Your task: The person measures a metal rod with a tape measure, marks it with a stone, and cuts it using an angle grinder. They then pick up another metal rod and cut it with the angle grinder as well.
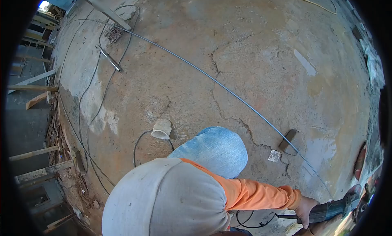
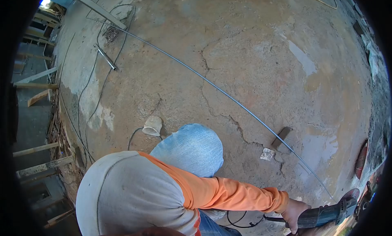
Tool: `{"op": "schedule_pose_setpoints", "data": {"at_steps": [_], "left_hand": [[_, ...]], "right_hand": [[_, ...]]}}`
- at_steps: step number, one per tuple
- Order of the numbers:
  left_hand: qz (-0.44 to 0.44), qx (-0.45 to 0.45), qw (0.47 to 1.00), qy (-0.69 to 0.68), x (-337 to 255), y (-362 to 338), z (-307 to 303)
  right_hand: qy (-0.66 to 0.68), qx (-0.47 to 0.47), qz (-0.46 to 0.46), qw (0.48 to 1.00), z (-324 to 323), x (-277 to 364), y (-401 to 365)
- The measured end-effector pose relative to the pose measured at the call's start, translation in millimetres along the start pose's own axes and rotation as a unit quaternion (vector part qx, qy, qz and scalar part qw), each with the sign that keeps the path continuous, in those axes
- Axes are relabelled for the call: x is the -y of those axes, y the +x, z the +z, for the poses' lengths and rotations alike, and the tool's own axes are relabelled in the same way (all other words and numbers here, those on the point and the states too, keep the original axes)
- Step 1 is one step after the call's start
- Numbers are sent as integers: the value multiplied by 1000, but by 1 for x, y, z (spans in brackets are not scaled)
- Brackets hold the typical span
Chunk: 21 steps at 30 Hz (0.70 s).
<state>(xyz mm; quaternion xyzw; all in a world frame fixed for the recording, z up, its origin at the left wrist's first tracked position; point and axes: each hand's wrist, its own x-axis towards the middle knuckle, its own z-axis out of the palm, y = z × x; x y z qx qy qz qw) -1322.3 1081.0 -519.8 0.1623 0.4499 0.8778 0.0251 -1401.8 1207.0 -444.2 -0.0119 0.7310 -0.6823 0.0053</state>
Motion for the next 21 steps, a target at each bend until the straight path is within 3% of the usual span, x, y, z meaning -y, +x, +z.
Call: {"op": "schedule_pose_setpoints", "data": {"at_steps": [1,3,5,6,7,9,13,16,19,21], "left_hand": [[-50,40,998,-11,-6,2,-13],[-83,31,996,-16,-26,-6,-40],[-52,-54,997,-27,-20,-1,-49],[-57,-37,997,-38,-22,-2,-54],[-100,-28,993,-59,-27,-6,-58],[-99,-33,993,-58,-21,-7,-55],[-127,-25,990,-60,-1,-7,-43],[-162,-19,985,-60,8,-7,-44],[-175,-8,980,-92,39,-16,-35],[-139,-67,987,-44,44,-18,-31]], "right_hand": [[5,16,18,1000,2,0,7],[10,42,67,997,7,-5,13],[-41,-41,24,998,60,-5,-13],[37,-22,108,993,56,-5,-7],[-13,12,60,998,68,-4,-15],[0,16,79,997,85,4,-20],[0,31,138,990,75,2,-17],[-120,-10,105,987,42,-33,-10],[-207,-67,154,964,31,-46,-14],[-175,-70,155,970,23,-60,-9]]}}
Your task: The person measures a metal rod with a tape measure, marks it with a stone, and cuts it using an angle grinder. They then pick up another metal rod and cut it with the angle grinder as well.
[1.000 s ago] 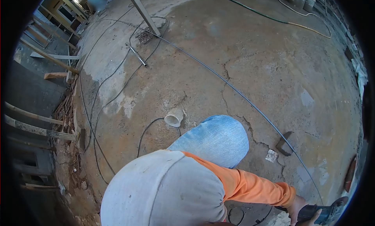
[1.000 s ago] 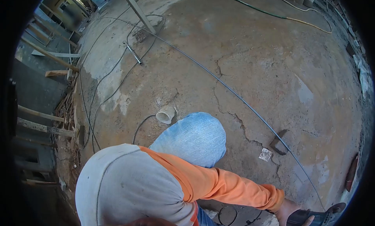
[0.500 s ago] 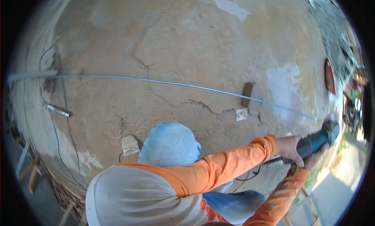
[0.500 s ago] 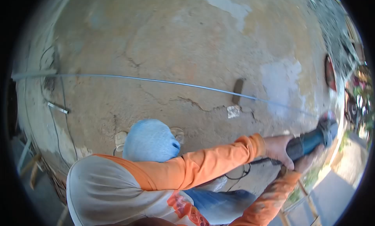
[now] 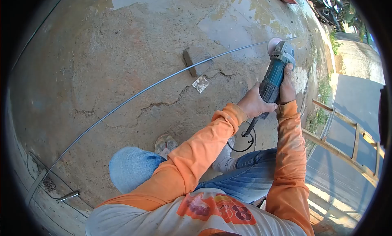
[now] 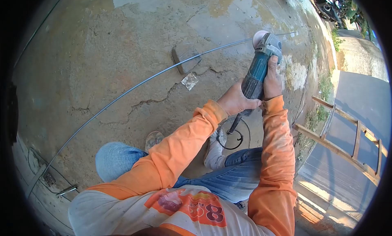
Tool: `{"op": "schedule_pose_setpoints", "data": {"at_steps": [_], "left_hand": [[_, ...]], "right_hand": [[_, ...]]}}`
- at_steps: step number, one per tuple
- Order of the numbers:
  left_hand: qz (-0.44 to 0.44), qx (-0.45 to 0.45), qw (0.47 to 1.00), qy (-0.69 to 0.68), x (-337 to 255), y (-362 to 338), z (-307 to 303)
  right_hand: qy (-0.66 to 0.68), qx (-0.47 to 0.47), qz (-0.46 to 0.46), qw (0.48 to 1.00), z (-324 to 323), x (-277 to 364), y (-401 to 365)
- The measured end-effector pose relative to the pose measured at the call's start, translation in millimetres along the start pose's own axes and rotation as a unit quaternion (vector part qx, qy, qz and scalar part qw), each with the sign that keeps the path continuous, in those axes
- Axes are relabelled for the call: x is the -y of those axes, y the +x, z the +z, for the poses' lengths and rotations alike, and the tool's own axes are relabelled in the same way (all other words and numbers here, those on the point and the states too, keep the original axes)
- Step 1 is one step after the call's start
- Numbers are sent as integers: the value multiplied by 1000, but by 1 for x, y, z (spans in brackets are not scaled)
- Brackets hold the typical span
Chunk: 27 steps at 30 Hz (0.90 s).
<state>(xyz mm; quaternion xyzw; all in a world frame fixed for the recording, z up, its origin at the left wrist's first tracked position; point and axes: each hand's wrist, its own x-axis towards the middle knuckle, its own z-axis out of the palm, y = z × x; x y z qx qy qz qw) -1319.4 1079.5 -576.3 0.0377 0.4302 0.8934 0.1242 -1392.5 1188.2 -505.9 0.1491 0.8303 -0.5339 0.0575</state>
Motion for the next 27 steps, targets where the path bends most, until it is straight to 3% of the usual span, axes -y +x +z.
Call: {"op": "schedule_pose_setpoints", "data": {"at_steps": [2,4,6,9,12,14,15,18,20,22,24,26,27], "left_hand": [[-31,-12,999,20,-2,-1,-4],[-97,-84,969,212,-9,-3,-6],[-92,-110,956,256,1,-2,1],[-122,-180,925,313,20,4,9],[-83,-163,948,259,48,18,-8],[-142,16,990,23,48,21,-22],[-157,37,985,-61,48,19,-22],[-94,-25,994,-58,46,20,-10],[-112,-10,994,-13,36,22,-11],[-121,19,992,32,31,26,-8],[-35,0,999,-29,36,22,-4],[-48,33,997,-43,35,20,-11],[-74,49,994,-62,31,19,-15]], "right_hand": [[75,42,50,995,8,-3,1],[-48,-16,46,998,21,-3,-2],[-207,-143,4,968,25,-38,17],[-168,-63,63,982,20,-47,34],[-52,21,57,997,19,-55,44],[53,80,78,992,21,-44,37],[59,86,81,991,21,-40,37],[45,88,32,995,20,-38,41],[-18,74,-2,997,17,-44,46],[-107,-3,-30,994,19,-41,44],[-54,22,-15,998,13,-49,47],[131,106,56,984,9,-31,29],[132,101,50,985,6,-27,25]]}}
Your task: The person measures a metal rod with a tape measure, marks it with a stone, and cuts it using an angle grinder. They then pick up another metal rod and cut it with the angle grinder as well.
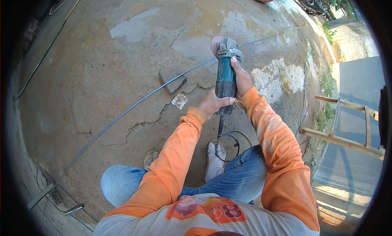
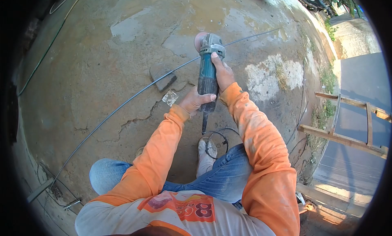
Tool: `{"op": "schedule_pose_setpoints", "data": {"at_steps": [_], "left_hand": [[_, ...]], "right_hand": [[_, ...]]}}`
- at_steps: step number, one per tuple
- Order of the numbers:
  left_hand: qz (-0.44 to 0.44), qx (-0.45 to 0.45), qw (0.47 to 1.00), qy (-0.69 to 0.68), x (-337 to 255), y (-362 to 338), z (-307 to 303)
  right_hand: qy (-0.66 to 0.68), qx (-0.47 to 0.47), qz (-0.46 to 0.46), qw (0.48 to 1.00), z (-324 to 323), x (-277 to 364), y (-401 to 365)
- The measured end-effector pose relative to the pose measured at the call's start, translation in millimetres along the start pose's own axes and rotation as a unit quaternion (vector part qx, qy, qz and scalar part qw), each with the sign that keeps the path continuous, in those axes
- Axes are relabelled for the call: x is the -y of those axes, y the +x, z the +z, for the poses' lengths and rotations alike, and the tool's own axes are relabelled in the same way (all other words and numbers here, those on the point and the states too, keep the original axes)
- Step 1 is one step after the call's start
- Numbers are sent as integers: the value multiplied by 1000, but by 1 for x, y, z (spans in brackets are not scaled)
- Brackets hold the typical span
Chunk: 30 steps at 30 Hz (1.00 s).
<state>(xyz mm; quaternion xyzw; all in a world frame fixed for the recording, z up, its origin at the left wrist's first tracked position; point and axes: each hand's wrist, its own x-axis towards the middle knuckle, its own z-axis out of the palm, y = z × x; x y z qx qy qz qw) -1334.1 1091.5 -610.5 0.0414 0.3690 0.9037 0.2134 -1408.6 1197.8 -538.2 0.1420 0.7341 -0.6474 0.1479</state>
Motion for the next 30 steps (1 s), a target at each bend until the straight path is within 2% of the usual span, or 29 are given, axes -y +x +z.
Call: {"op": "schedule_pose_setpoints", "data": {"at_steps": [2,5,10,13,15,16,20,22,26,28,30], "left_hand": [[-24,13,999,-24,-5,-3,-1],[-30,38,995,-82,-13,-8,6],[-38,30,997,-59,-10,-10,-5],[-26,31,998,-45,-10,-8,-7],[-21,33,998,-46,-10,-7,-4],[-25,42,997,-55,-12,-6,-3],[-31,39,996,-75,-12,-12,1],[-21,54,996,-63,-11,-9,1],[0,43,997,-68,-16,-16,4],[-15,55,996,-70,-10,-12,1],[-12,57,995,-75,-9,-9,1]], "right_hand": [[183,113,44,976,-1,6,-6],[132,140,54,980,-3,-1,1],[158,132,53,977,8,-3,1],[121,133,68,981,7,-8,4],[5,66,13,998,7,-9,2],[-10,49,0,999,9,-9,1],[6,58,36,998,12,-1,-6],[65,83,31,994,9,2,-1],[95,79,13,992,14,8,-10],[2,41,16,999,14,5,-10],[-8,25,25,999,17,8,-11]]}}
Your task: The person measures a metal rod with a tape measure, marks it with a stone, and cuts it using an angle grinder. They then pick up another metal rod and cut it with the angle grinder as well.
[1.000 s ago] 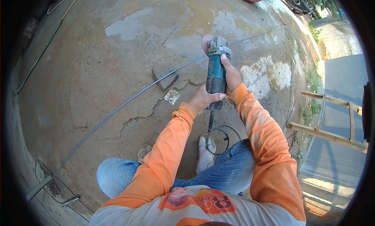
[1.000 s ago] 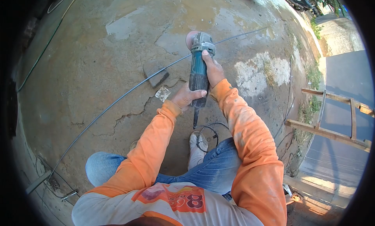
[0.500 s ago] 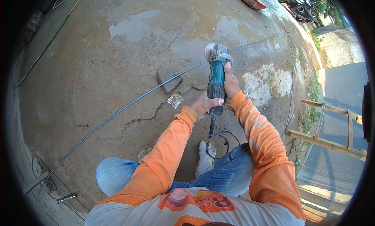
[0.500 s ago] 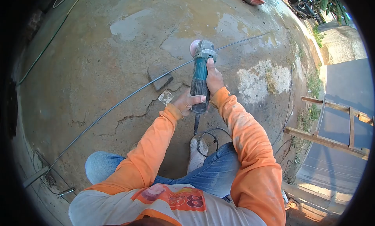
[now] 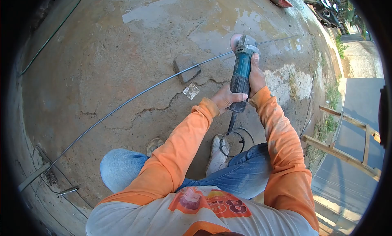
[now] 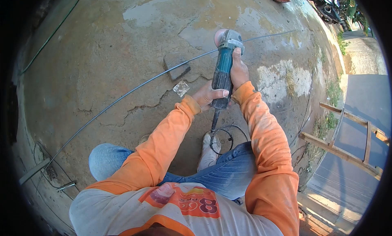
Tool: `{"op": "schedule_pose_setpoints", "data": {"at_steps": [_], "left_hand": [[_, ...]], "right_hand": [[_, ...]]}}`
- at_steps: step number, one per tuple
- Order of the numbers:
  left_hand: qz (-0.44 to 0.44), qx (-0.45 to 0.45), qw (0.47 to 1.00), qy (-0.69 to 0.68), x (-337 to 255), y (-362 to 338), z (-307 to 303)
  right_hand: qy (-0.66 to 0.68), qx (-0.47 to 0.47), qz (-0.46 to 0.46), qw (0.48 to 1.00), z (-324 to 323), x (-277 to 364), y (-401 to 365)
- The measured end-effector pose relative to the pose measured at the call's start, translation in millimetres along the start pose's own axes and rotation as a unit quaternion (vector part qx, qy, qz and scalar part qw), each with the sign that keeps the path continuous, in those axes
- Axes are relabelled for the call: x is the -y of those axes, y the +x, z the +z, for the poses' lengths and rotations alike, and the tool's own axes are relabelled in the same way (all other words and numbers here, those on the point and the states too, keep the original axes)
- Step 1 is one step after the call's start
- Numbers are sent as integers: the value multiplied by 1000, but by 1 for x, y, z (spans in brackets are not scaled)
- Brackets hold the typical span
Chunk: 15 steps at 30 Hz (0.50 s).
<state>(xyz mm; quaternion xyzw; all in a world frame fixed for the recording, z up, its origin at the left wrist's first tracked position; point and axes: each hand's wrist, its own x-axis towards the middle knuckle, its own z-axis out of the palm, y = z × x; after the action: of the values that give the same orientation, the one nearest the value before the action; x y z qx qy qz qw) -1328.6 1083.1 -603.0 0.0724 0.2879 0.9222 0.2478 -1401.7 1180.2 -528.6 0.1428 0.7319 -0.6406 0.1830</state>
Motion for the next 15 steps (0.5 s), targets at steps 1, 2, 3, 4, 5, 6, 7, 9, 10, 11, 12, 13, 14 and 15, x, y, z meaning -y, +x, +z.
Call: {"op": "schedule_pose_setpoints", "data": {"at_steps": [1,2,3,4,5,6,7,9,10,11,12,13,14,15], "left_hand": [[8,2,1000,-7,1,1,0],[8,2,1000,-9,3,1,-1],[7,-6,1000,-1,2,0,-1],[8,-13,1000,9,0,1,-1],[10,-12,1000,9,0,2,0],[18,-33,999,28,1,1,0],[26,-55,997,49,2,1,0],[43,-94,989,110,8,3,-3],[61,-134,974,171,10,5,-4],[61,-134,974,172,15,7,-2],[53,-178,954,235,18,7,4],[44,-221,928,297,21,8,8],[5,-229,914,336,28,12,2],[6,-229,914,336,38,13,1]], "right_hand": [[-15,-15,9,1000,0,1,0],[-16,-16,10,1000,0,0,-1],[0,1,12,1000,-1,-1,-1],[15,17,10,1000,-1,0,1],[14,17,8,1000,-3,-1,6],[28,30,15,999,-5,-6,9],[43,43,22,998,-6,-9,13],[68,16,31,997,-6,-13,18],[94,-9,40,995,-5,-15,20],[94,-9,40,995,-6,-23,24],[-64,-67,8,996,-1,-26,21],[-219,-123,-23,968,4,-28,19],[-355,-225,-30,907,9,-33,11],[-356,-225,-32,907,16,-35,5]]}}
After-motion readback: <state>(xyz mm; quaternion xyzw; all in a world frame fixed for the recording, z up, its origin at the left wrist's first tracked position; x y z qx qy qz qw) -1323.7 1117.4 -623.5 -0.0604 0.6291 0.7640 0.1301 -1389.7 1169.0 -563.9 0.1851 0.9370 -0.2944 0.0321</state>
